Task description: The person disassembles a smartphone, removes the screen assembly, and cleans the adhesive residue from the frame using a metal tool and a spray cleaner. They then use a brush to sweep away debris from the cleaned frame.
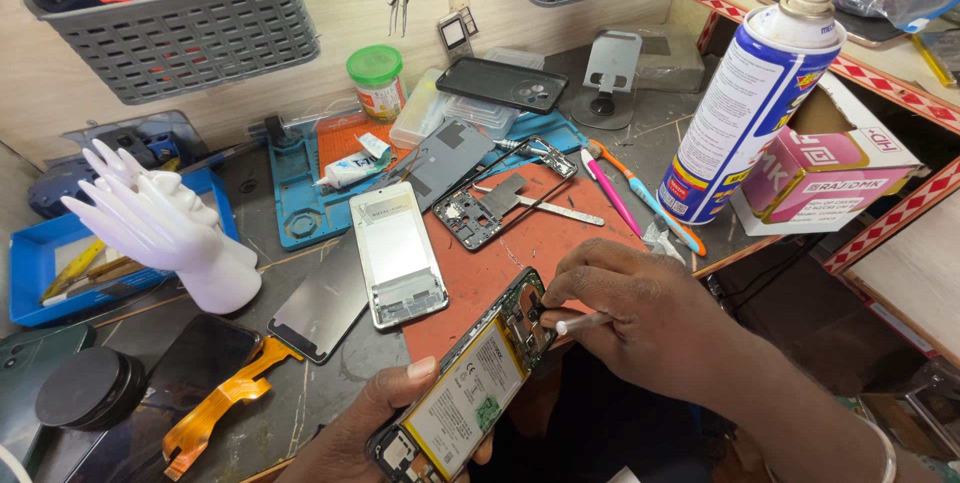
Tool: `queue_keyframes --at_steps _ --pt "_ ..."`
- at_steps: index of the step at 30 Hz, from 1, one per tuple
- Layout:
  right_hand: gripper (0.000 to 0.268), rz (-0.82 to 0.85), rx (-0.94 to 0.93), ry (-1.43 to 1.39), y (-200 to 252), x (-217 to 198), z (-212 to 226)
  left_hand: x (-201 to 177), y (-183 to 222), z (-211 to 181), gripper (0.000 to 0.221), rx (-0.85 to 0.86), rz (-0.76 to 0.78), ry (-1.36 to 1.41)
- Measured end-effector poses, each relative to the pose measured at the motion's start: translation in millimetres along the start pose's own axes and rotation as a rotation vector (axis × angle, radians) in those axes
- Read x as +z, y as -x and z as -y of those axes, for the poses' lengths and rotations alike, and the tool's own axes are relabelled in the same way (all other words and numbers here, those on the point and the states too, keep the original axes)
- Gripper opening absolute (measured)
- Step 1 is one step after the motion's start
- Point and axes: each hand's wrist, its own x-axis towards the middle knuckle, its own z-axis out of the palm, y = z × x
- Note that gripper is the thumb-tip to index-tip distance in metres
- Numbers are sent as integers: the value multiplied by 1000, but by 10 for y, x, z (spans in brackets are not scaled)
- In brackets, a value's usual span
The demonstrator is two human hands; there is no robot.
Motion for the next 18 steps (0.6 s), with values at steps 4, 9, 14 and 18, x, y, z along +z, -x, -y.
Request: queue_keyframes --at_steps 4,9,14,18 --pt "17 -14 -82 36 -9 -26 -3 -11 49 -21 72 -14 -51 -80" --pt "18 -29 -187 139 10 -26 33 13 62 -37 74 -24 -97 -96" --pt "18 -110 -193 103 42 42 42 49 77 -63 76 -60 -148 -96" --pt "17 -70 74 -96 75 98 41 84 64 8 74 -1 -184 -77"
